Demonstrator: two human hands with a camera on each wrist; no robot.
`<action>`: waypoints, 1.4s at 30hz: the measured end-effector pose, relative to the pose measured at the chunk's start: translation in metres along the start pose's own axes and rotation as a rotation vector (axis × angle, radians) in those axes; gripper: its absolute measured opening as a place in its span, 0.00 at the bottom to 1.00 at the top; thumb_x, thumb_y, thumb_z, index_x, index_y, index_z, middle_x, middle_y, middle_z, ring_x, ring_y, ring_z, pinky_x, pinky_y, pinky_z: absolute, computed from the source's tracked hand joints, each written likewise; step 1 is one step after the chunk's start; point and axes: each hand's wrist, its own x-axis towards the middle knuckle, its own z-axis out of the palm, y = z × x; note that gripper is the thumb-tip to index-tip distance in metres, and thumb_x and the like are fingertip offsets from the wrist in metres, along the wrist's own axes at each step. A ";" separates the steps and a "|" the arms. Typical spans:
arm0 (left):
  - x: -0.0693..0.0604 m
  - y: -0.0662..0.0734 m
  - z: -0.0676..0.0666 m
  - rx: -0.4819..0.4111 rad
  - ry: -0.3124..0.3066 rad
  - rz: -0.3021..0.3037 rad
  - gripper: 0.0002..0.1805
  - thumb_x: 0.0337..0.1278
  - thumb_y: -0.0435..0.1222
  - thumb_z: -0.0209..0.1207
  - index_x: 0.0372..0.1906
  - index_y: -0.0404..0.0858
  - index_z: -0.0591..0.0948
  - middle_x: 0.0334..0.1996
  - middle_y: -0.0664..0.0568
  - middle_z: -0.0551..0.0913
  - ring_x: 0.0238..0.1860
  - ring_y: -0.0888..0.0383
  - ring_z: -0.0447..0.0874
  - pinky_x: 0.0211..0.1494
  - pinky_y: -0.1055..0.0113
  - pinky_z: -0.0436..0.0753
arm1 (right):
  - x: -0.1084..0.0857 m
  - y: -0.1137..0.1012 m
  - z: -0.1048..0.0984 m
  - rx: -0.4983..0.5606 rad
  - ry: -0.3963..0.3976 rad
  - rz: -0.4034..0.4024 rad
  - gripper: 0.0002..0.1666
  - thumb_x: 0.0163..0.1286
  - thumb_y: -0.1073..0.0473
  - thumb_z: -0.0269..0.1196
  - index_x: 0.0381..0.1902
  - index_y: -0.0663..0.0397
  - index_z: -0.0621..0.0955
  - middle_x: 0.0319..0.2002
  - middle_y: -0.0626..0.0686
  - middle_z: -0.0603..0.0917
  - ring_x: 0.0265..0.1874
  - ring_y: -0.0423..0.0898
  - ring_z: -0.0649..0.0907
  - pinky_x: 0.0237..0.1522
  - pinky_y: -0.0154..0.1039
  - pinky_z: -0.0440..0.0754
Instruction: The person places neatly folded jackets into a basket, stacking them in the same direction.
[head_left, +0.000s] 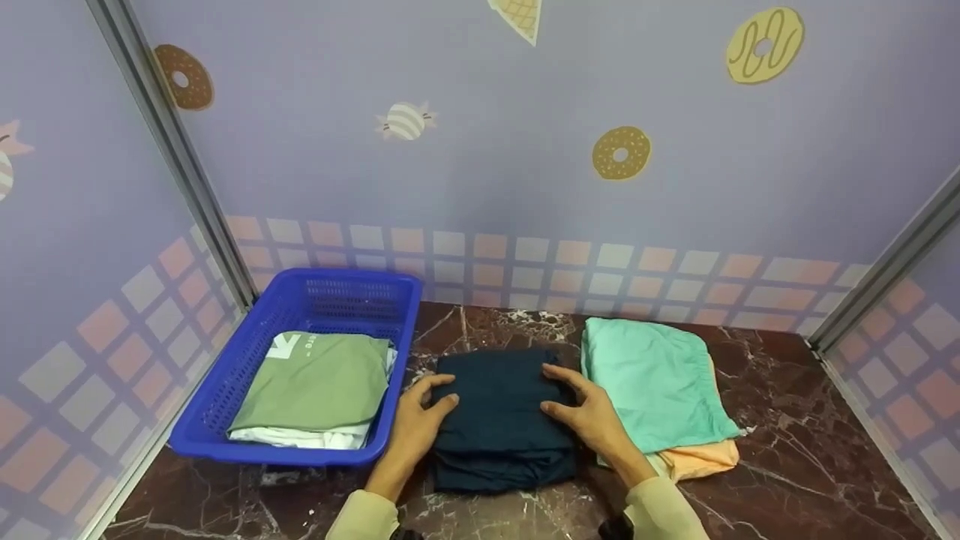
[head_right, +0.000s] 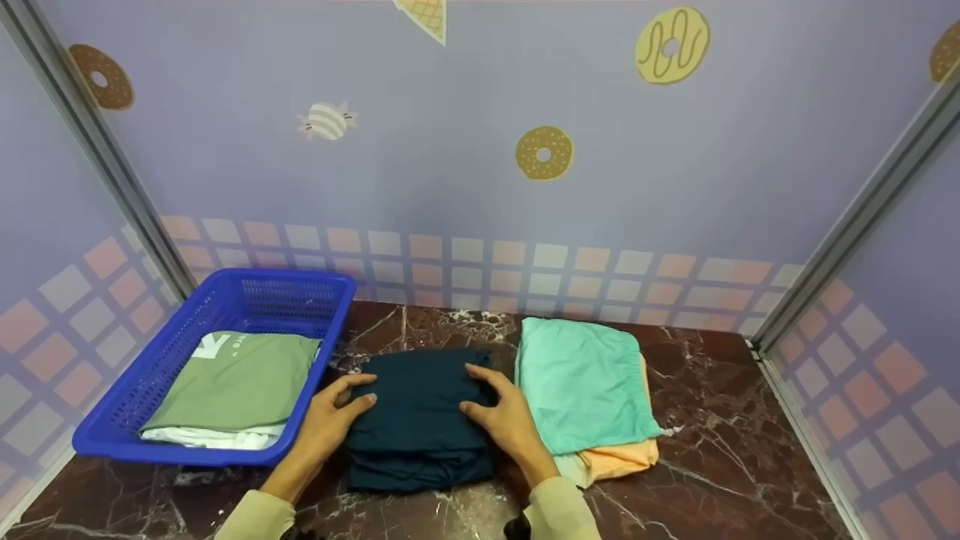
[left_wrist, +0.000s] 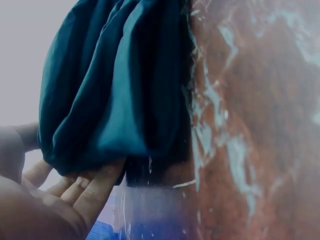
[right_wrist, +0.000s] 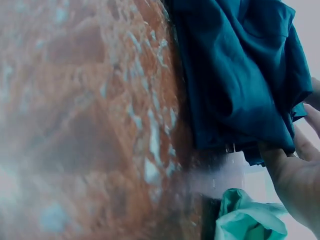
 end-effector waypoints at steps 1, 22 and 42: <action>-0.001 0.003 0.000 0.004 -0.003 -0.012 0.17 0.68 0.32 0.67 0.59 0.34 0.87 0.63 0.40 0.84 0.67 0.43 0.78 0.69 0.46 0.75 | 0.000 -0.001 -0.002 -0.009 0.004 -0.001 0.34 0.68 0.69 0.74 0.71 0.61 0.79 0.69 0.60 0.80 0.73 0.57 0.74 0.70 0.45 0.73; 0.002 0.041 0.000 0.135 0.017 0.024 0.22 0.62 0.32 0.70 0.62 0.44 0.85 0.40 0.49 0.89 0.32 0.58 0.83 0.39 0.62 0.80 | -0.006 -0.025 -0.027 -0.080 0.048 -0.059 0.34 0.67 0.67 0.75 0.71 0.52 0.81 0.64 0.58 0.84 0.56 0.57 0.86 0.49 0.36 0.83; 0.010 0.042 -0.019 -0.198 -0.293 0.147 0.48 0.63 0.22 0.65 0.85 0.48 0.63 0.80 0.41 0.62 0.23 0.61 0.74 0.24 0.71 0.70 | -0.007 -0.043 -0.024 0.226 0.067 -0.006 0.49 0.66 0.70 0.74 0.81 0.46 0.69 0.78 0.54 0.67 0.61 0.60 0.83 0.49 0.50 0.88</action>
